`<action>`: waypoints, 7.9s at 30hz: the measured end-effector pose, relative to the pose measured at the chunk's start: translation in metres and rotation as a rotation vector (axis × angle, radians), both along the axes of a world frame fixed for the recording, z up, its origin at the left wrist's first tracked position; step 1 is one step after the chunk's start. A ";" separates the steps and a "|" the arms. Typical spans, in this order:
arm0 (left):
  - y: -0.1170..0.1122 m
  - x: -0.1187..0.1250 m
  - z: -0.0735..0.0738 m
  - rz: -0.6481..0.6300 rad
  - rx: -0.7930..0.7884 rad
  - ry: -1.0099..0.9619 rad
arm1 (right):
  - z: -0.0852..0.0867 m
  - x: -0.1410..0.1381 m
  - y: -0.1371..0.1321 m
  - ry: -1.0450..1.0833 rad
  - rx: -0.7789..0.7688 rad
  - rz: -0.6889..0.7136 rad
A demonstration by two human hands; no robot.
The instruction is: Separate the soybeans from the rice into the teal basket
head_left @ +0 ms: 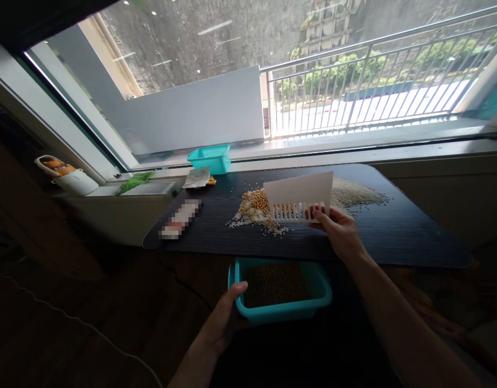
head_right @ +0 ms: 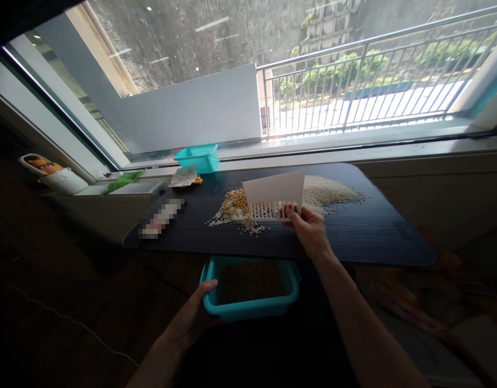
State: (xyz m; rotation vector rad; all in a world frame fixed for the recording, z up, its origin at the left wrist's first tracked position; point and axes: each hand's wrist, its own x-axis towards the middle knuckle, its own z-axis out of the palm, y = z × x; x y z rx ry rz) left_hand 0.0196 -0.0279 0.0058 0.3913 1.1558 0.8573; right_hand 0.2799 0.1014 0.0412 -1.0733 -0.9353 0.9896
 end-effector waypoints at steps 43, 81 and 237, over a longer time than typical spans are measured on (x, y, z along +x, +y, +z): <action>0.001 0.003 -0.002 -0.020 -0.012 -0.027 | 0.000 0.009 -0.009 0.041 0.021 0.005; 0.001 0.003 0.000 0.002 0.000 -0.014 | 0.004 0.009 -0.009 0.092 -0.020 -0.084; -0.001 -0.002 0.006 0.055 -0.003 0.010 | -0.001 -0.002 -0.002 0.081 0.025 0.082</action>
